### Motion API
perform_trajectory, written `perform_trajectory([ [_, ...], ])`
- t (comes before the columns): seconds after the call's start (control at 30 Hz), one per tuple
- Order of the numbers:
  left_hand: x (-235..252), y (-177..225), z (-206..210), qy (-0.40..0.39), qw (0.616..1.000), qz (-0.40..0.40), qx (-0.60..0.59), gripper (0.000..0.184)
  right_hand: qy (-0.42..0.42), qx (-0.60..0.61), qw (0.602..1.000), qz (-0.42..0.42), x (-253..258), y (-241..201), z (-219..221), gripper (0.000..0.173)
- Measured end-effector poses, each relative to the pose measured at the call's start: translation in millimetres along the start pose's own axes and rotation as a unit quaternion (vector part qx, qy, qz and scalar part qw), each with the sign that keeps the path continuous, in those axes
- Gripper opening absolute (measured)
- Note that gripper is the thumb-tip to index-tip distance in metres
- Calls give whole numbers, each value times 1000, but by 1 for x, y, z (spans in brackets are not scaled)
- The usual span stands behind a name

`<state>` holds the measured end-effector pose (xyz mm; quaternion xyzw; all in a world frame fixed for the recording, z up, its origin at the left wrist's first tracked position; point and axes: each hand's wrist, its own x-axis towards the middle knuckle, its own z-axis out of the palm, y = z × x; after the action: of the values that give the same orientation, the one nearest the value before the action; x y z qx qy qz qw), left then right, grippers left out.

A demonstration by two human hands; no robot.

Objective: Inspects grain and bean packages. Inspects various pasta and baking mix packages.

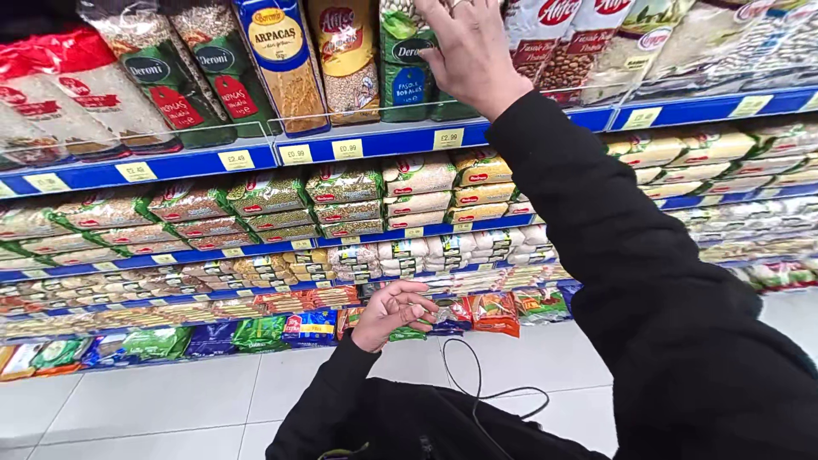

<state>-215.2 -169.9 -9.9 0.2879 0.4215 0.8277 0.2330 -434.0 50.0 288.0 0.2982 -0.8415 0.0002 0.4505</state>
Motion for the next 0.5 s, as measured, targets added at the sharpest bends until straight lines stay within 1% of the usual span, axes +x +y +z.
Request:
perform_trajectory([
  [0.17, -6, -5, 18, 5, 1000, 9, 10, 53, -25, 14, 1000, 2, -2, -2, -9, 54],
  [0.33, -15, -10, 31, 17, 999, 22, 15, 51, -12, 20, 1000, -1, -4, -4, -13, 57],
  [0.5, -19, -16, 38, 35, 999, 30, 15, 51, -3, 13, 1000, -18, -4, -6, -16, 56],
])
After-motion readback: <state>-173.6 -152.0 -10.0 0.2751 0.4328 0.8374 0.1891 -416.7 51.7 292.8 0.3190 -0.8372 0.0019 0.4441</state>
